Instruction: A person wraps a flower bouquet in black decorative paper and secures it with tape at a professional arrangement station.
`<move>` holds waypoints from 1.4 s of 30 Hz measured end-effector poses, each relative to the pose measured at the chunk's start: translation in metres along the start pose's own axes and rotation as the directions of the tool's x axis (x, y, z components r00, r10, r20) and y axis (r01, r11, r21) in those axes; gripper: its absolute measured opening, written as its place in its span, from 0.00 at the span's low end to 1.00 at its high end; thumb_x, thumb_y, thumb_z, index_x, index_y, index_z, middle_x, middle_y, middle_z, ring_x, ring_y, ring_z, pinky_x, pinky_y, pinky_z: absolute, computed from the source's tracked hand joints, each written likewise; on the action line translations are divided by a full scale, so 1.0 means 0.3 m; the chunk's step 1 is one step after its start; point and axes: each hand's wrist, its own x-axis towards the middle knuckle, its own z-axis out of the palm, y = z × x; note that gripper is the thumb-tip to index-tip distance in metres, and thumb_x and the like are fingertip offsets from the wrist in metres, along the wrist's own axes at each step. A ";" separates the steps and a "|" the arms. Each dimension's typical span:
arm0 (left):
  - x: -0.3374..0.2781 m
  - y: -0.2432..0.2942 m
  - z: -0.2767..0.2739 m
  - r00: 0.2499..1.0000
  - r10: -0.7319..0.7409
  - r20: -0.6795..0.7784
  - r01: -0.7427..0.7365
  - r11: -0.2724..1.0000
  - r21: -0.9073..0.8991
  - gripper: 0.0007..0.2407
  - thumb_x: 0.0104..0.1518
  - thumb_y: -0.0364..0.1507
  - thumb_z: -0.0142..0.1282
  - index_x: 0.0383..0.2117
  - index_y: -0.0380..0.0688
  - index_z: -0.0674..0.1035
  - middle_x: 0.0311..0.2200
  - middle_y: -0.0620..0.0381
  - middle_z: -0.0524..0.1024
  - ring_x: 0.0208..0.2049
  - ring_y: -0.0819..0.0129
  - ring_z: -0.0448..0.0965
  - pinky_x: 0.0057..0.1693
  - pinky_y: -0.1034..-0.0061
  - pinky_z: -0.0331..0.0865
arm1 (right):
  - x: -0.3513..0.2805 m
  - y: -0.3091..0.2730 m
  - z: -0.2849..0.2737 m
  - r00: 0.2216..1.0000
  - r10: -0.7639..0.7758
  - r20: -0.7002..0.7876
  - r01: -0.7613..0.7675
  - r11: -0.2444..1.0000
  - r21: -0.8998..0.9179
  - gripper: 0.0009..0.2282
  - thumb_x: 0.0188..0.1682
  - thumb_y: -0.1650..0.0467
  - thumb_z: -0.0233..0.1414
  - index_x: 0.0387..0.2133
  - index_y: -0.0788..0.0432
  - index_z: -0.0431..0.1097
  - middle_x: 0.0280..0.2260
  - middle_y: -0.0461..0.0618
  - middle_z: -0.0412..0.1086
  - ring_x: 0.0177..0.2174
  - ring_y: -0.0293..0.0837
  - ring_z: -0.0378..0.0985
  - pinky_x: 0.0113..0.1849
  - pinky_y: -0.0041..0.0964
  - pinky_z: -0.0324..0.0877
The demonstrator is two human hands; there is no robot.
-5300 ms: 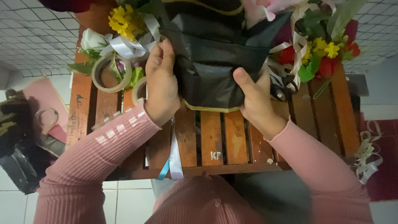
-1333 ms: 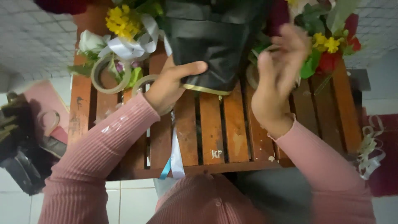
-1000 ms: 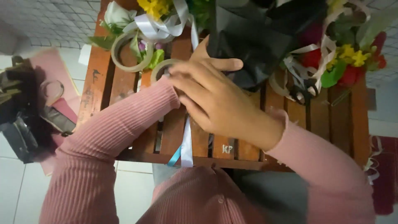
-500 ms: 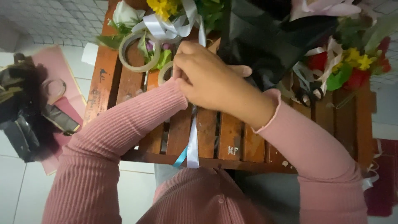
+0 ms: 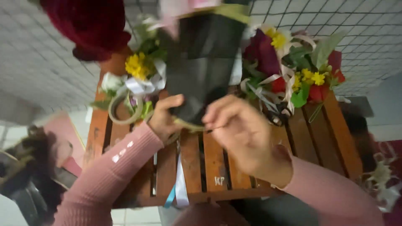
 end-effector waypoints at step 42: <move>0.061 -0.003 -0.152 0.991 0.097 0.088 -0.096 0.995 -0.018 0.26 0.52 0.25 0.58 0.61 0.36 0.69 0.53 0.38 0.74 0.51 0.43 0.79 0.60 0.44 0.71 | 0.118 0.292 -0.010 0.814 0.479 -0.330 -0.289 0.826 0.484 0.14 0.46 0.82 0.59 0.30 0.55 0.59 0.22 0.43 0.61 0.21 0.41 0.75 0.18 0.32 0.69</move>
